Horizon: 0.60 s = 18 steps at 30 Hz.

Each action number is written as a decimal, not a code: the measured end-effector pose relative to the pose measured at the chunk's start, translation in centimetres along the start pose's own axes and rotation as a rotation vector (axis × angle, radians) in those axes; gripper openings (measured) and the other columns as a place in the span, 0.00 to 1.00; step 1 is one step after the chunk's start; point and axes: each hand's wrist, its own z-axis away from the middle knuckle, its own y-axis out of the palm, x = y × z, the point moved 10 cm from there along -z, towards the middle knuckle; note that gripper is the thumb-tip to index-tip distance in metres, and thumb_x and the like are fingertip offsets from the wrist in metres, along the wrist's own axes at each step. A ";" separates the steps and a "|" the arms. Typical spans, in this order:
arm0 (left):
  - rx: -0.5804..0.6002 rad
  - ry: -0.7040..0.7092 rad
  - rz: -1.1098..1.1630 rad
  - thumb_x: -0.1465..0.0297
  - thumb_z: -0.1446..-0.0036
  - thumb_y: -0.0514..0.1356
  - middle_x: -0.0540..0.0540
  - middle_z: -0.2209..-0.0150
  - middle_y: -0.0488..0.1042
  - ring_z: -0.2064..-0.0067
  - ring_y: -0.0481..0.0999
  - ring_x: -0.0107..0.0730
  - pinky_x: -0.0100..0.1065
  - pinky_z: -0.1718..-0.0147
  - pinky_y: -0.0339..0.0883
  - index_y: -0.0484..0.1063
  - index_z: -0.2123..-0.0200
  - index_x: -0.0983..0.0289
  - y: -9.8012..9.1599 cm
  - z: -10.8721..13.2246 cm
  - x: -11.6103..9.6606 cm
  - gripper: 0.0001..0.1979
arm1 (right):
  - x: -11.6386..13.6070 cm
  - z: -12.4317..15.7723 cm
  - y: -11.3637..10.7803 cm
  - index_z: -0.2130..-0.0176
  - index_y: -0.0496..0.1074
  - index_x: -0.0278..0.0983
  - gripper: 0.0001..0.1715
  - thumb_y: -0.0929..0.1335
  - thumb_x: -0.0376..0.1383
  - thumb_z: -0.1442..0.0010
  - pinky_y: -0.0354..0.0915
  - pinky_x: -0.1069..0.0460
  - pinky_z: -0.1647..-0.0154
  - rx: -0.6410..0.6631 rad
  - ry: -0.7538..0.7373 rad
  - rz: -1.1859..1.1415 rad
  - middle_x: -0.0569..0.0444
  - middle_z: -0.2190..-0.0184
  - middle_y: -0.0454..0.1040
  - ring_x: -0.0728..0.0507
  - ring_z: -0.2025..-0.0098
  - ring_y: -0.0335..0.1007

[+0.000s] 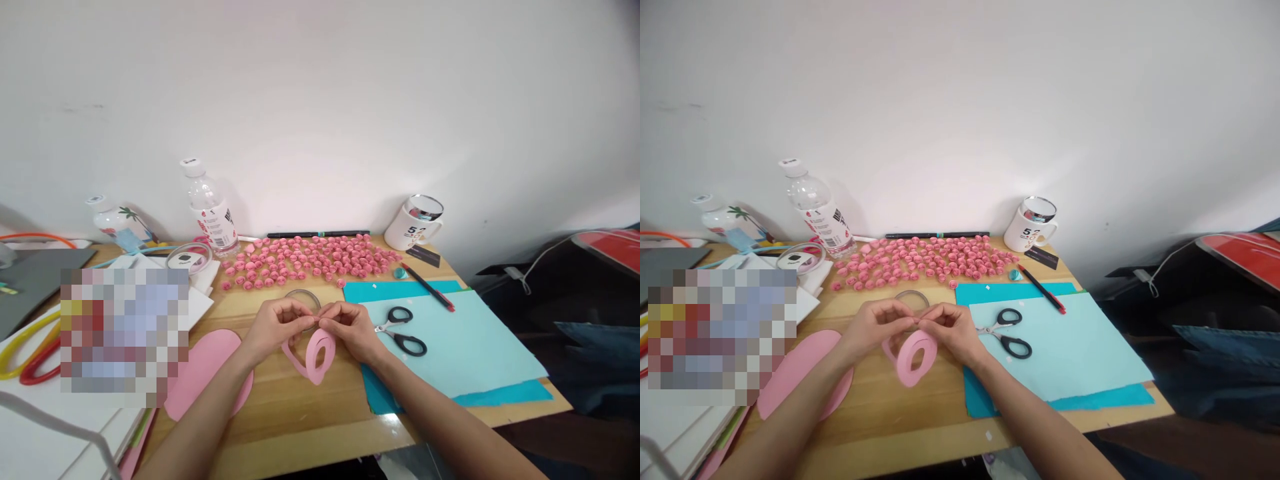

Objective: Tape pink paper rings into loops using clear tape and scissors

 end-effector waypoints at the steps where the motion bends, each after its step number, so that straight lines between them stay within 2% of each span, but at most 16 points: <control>1: 0.015 -0.003 -0.005 0.62 0.54 0.64 0.52 0.77 0.74 0.79 0.70 0.25 0.26 0.81 0.62 0.73 0.71 0.65 0.3 0.1 0.0 0.12 | 0.0 0.3 -0.2 0.76 0.74 0.38 0.08 0.73 0.39 0.53 0.66 0.52 0.69 -0.002 -0.001 -0.004 0.53 0.71 0.77 0.46 0.70 0.71; 9: 0.085 -0.007 -0.015 0.62 0.54 0.64 0.50 0.78 0.72 0.79 0.69 0.24 0.26 0.80 0.62 0.73 0.72 0.65 1.5 0.2 0.1 0.11 | -0.1 1.8 -0.5 0.77 0.73 0.38 0.08 0.74 0.39 0.54 0.65 0.52 0.70 -0.039 0.006 -0.016 0.53 0.72 0.77 0.46 0.70 0.71; 15: 0.056 -0.011 -0.037 0.63 0.55 0.64 0.51 0.79 0.73 0.78 0.71 0.26 0.26 0.80 0.63 0.73 0.74 0.65 0.8 0.2 -0.2 0.11 | 0.6 1.2 -0.1 0.77 0.73 0.37 0.08 0.73 0.39 0.55 0.66 0.52 0.70 -0.027 0.018 0.015 0.53 0.72 0.77 0.47 0.70 0.71; 18: -0.024 0.025 0.006 0.64 0.55 0.64 0.52 0.77 0.75 0.76 0.73 0.27 0.27 0.77 0.65 0.74 0.74 0.65 -0.2 0.1 -0.6 0.10 | 1.4 -0.1 0.2 0.77 0.74 0.36 0.09 0.74 0.39 0.56 0.67 0.52 0.69 -0.013 0.058 0.060 0.53 0.72 0.77 0.47 0.70 0.72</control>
